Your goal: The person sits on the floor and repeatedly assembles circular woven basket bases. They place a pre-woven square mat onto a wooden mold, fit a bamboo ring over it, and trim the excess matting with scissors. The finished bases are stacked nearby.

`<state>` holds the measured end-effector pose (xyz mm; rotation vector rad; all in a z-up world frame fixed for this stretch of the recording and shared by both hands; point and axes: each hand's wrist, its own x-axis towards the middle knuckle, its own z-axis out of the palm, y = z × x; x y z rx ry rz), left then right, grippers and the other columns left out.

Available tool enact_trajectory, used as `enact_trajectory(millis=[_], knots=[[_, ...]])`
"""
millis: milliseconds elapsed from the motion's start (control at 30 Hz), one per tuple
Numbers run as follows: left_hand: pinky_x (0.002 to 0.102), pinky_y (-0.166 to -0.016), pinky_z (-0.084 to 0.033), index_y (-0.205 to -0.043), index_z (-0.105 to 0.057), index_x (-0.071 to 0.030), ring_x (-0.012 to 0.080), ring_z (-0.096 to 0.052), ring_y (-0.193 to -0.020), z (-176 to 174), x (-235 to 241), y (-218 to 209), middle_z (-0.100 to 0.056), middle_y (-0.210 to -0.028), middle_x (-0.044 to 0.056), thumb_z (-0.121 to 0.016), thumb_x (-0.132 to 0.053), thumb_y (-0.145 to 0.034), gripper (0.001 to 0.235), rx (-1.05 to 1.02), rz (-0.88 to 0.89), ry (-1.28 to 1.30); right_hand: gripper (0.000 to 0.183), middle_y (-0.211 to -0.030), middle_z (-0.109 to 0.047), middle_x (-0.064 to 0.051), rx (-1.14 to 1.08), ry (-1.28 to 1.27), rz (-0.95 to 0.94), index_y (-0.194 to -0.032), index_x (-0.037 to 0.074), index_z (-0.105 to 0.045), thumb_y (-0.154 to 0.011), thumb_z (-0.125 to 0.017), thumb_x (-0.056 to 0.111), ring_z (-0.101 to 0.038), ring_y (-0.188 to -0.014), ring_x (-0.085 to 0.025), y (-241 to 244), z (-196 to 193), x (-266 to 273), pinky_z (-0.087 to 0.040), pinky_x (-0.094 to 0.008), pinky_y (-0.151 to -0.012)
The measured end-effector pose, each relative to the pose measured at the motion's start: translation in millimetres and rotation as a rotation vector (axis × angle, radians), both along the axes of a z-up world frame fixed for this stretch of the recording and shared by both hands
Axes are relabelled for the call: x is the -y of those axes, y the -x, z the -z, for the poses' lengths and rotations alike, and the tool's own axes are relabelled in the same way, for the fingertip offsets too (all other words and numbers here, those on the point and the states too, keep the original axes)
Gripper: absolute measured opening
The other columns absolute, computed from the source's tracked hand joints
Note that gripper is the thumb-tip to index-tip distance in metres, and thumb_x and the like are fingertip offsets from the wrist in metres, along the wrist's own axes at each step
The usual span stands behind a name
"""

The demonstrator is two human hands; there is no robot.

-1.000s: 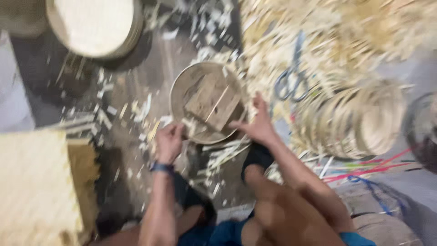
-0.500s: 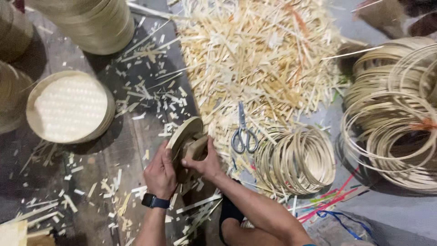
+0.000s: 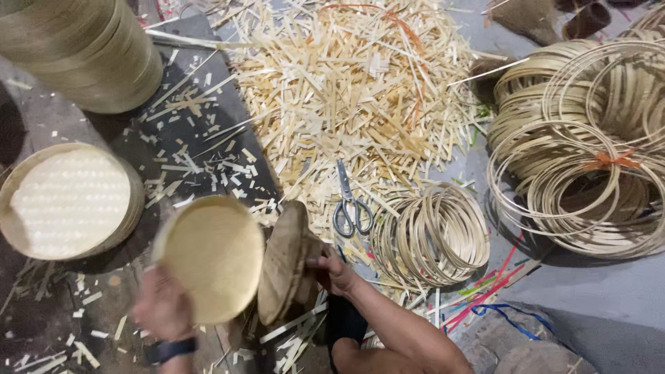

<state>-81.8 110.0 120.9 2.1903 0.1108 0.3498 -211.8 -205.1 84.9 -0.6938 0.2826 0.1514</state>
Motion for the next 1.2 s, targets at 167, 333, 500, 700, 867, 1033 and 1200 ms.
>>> enact_trajectory(millis=[167, 333, 500, 700, 867, 1033, 1200], knots=[[0.037, -0.072, -0.049, -0.124, -0.073, 0.004, 0.0238, -0.065, -0.078, 0.8, -103.2, -19.7, -0.072, -0.101, 0.020, -0.058, -0.022, -0.120, 0.030, 0.105, -0.181, 0.080, 0.067, -0.110, -0.047, -0.011, -0.267, -0.093, 0.015, -0.146, -0.003, -0.044, -0.095, -0.075, 0.027, -0.045, -0.104, -0.031, 3.5, 61.4, -17.1, -0.042, -0.045, -0.096], [0.038, -0.080, -0.050, -0.127, -0.071, 0.003, 0.0251, -0.065, -0.090, 19.1, -121.6, -27.7, -0.071, -0.109, 0.020, -0.058, -0.028, -0.116, 0.035, -0.229, -0.300, 0.415, 0.072, -0.154, -0.046, -0.011, -0.470, 0.087, -0.047, -0.158, 0.006, -0.048, -0.110, -0.040, 0.059, -0.050, -0.124, -0.021, -15.1, 85.9, -41.7, -0.045, -0.041, -0.096], [0.040, -0.088, -0.051, -0.129, -0.069, 0.001, 0.0264, -0.066, -0.101, 71.2, -107.3, -14.3, -0.070, -0.118, 0.021, -0.057, -0.034, -0.112, 0.041, -0.599, -0.220, 0.486, 0.050, -0.121, -0.063, -0.030, -0.514, 0.425, -0.050, -0.149, 0.013, -0.041, -0.102, -0.049, 0.028, -0.071, -0.095, -0.035, 10.9, 104.5, -28.1, -0.068, -0.047, -0.071], [0.042, -0.098, -0.053, -0.132, -0.067, 0.000, 0.0279, -0.066, -0.115, 85.9, -35.8, -48.7, -0.068, -0.128, 0.022, -0.057, -0.042, -0.108, 0.049, -0.796, -0.033, 0.239, 0.030, -0.079, -0.074, -0.013, -0.305, 0.925, 0.002, -0.123, 0.001, -0.064, -0.103, -0.053, 0.021, -0.070, -0.066, -0.020, 52.9, 99.7, -30.2, -0.057, -0.031, -0.060], [0.051, -0.112, -0.047, -0.108, -0.067, 0.000, 0.0360, -0.063, -0.119, 36.1, 70.4, -8.3, -0.068, -0.124, 0.021, -0.057, -0.022, -0.103, 0.024, 0.017, 0.163, -0.217, 0.024, -0.072, -0.073, -0.013, -0.234, 1.264, -0.079, -0.108, 0.003, -0.070, -0.100, -0.057, 0.021, -0.071, -0.065, -0.019, 70.6, 60.4, -38.5, -0.056, -0.036, -0.064], [0.059, -0.112, -0.026, -0.122, -0.056, 0.016, 0.0537, -0.036, -0.137, 11.3, 167.6, 70.4, -0.045, -0.140, 0.043, -0.068, -0.033, -0.088, 0.061, 0.013, 0.635, -0.468, 0.017, -0.085, -0.070, -0.021, -0.091, 1.493, -0.013, -0.102, 0.003, -0.072, -0.097, -0.065, 0.017, -0.070, -0.079, -0.033, 67.5, 59.6, -39.4, -0.056, -0.040, -0.068], [0.055, -0.120, -0.029, -0.132, -0.059, 0.009, 0.0454, -0.036, -0.146, 29.1, 121.6, 117.6, -0.046, -0.150, 0.033, -0.059, -0.009, -0.086, 0.050, 0.000, 0.769, -0.451, 0.020, -0.083, -0.072, -0.018, -0.205, 1.379, -0.045, -0.106, 0.006, -0.072, -0.093, -0.066, 0.021, -0.074, -0.069, -0.030, 66.3, 48.4, -41.6, -0.057, -0.039, -0.065]])
